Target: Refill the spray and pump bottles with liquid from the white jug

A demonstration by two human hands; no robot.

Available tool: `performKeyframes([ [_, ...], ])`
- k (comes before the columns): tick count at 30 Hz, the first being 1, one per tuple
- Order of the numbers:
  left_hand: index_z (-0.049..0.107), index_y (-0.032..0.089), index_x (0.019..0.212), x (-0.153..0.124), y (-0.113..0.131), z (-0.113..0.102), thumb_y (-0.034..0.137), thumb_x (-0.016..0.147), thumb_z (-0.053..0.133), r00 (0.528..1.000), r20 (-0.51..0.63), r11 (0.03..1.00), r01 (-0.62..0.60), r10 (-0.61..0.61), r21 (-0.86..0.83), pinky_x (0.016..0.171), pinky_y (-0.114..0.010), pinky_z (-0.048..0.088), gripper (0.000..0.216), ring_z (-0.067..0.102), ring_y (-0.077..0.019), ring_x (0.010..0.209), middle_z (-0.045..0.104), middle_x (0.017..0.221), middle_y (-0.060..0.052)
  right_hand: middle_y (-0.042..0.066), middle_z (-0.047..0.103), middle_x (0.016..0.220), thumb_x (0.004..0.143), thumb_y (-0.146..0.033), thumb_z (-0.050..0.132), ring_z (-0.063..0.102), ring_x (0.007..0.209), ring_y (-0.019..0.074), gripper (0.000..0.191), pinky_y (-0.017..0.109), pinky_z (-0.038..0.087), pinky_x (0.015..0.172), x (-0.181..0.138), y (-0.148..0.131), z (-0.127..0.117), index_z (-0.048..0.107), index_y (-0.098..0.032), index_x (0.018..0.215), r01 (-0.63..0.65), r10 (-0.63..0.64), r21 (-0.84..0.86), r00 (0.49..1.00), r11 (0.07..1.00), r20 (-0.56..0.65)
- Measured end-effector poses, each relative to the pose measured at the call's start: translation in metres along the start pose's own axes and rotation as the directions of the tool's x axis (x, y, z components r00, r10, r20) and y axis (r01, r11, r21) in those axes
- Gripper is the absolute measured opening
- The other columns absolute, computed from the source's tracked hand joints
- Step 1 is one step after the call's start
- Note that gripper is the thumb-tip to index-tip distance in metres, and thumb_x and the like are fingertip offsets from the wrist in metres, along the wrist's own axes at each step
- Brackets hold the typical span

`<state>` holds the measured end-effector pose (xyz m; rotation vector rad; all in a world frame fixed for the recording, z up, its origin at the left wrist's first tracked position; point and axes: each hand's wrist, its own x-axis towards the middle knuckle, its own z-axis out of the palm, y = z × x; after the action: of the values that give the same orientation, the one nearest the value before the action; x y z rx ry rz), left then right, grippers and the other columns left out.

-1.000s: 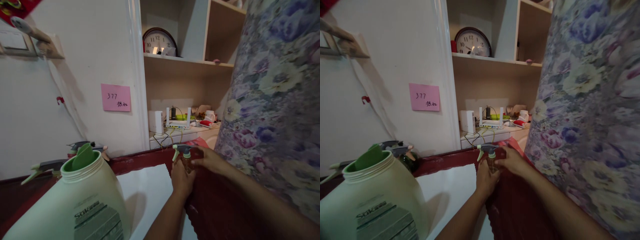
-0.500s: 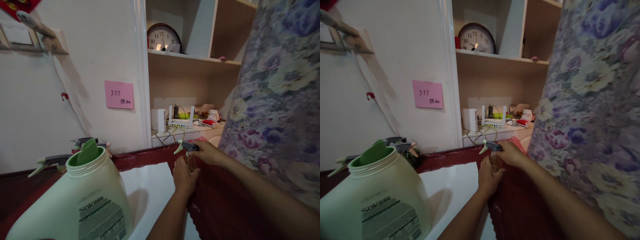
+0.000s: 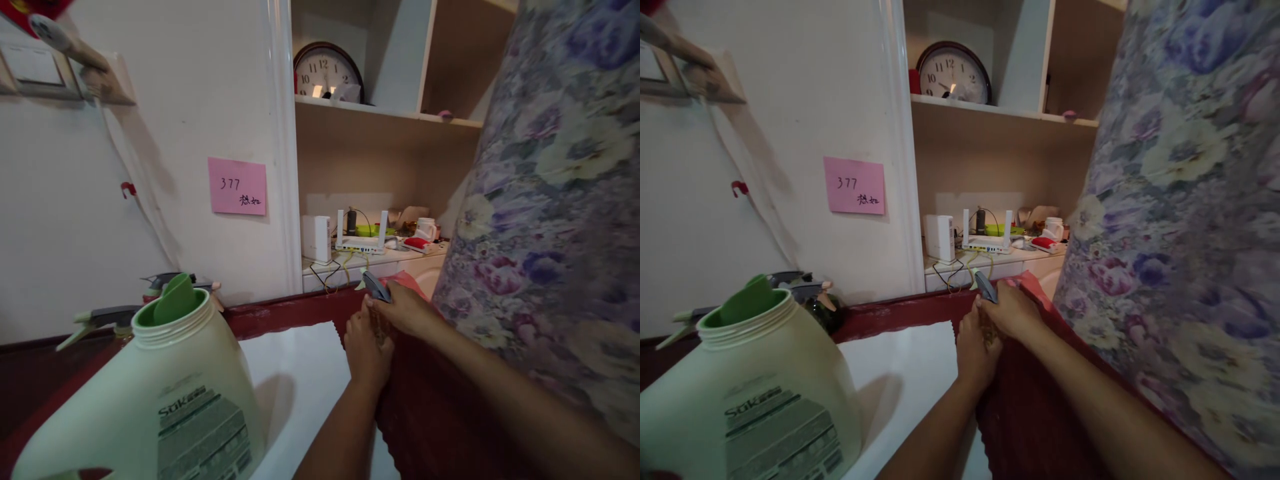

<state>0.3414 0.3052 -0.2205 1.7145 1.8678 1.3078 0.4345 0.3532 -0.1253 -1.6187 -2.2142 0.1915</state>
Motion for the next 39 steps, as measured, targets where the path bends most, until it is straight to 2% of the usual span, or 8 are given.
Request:
performKeyframes([
  [6,0.035,0.025,0.153,-0.001,0.000,0.000,0.027,0.084,0.064,1.000,0.000,1.000,-0.010,0.010,0.018,0.101,-0.042,0.041,0.075,0.052,-0.0310,0.122,0.060,0.130,-0.011,0.015,0.078,0.100,0.091,-0.059,0.054,0.074,0.086,0.0330,0.048,0.038,0.053,0.067,-0.007,0.012,-0.018,0.066,-0.017,0.110,0.120,-0.120,0.017,0.993,0.993,-0.002],
  [9,0.029,0.030,0.155,-0.002,-0.002,0.001,0.032,0.084,0.068,1.000,-0.007,1.000,-0.020,0.020,0.011,0.101,-0.042,0.042,0.081,0.051,-0.0299,0.124,0.059,0.133,-0.009,0.014,0.069,0.132,0.100,-0.039,0.045,0.069,0.114,0.0283,0.046,0.040,0.055,0.089,-0.010,0.017,-0.038,0.051,-0.019,0.140,0.250,-0.246,0.034,0.966,0.968,-0.079],
  [13,0.029,0.033,0.154,0.000,-0.005,0.004,0.035,0.084,0.068,0.999,-0.024,1.000,-0.024,0.024,0.008,0.104,-0.042,0.040,0.080,0.050,-0.0294,0.125,0.058,0.135,-0.008,0.003,0.038,0.164,0.087,0.000,0.045,0.039,0.148,0.0251,0.063,0.046,0.036,0.117,0.000,0.023,-0.048,0.054,-0.029,0.143,0.549,-0.561,-0.166,0.827,0.819,-0.035],
  [16,0.031,0.031,0.153,0.001,-0.006,0.004,0.035,0.084,0.068,0.999,-0.030,1.000,-0.022,0.022,0.007,0.104,-0.043,0.041,0.079,0.051,-0.0306,0.125,0.060,0.133,-0.009,0.008,0.043,0.161,0.090,-0.002,0.048,0.042,0.146,0.0328,0.059,0.054,0.042,0.112,0.014,0.025,-0.045,0.058,-0.027,0.142,0.693,-0.700,-0.343,0.703,0.635,0.126],
  [19,0.029,0.029,0.155,0.002,-0.005,0.003,0.035,0.085,0.067,0.999,-0.033,1.000,-0.030,0.030,0.001,0.105,-0.045,0.041,0.080,0.050,-0.0319,0.128,0.058,0.140,-0.011,0.011,0.050,0.156,0.092,-0.004,0.051,0.052,0.139,0.0336,0.051,0.053,0.045,0.109,0.023,0.024,-0.043,0.064,-0.026,0.136,0.719,-0.718,-0.351,0.677,0.600,0.161],
  [25,0.023,0.032,0.158,0.004,-0.004,0.006,0.031,0.085,0.067,0.997,-0.025,0.998,-0.067,0.066,-0.015,0.110,-0.044,0.040,0.085,0.044,-0.0331,0.138,0.025,0.169,-0.005,0.014,0.052,0.153,0.094,-0.009,0.057,0.057,0.133,0.0366,0.043,0.053,0.047,0.103,0.025,0.017,-0.052,0.070,-0.028,0.129,0.727,-0.715,-0.390,0.667,0.565,0.208],
  [31,0.031,0.021,0.153,0.006,0.005,0.000,0.034,0.080,0.075,0.993,-0.097,0.997,-0.065,0.061,-0.040,0.122,-0.044,0.024,0.086,0.036,-0.0299,0.146,0.043,0.159,-0.012,0.017,0.057,0.149,0.093,-0.010,0.062,0.058,0.130,0.0380,0.039,0.052,0.046,0.100,0.027,0.014,-0.056,0.072,-0.028,0.126,0.733,-0.713,-0.430,0.657,0.527,0.246],
  [39,0.064,0.023,0.103,0.035,0.029,-0.011,0.032,0.090,0.060,0.985,-0.173,0.999,-0.011,0.005,-0.033,0.092,-0.039,0.046,0.016,0.065,-0.0266,0.106,0.072,0.108,-0.007,0.013,0.062,0.143,0.093,-0.012,0.060,0.056,0.130,0.0377,0.032,0.058,0.036,0.105,0.027,0.012,-0.061,0.076,-0.030,0.114,0.746,-0.728,-0.422,0.641,0.515,0.245],
])
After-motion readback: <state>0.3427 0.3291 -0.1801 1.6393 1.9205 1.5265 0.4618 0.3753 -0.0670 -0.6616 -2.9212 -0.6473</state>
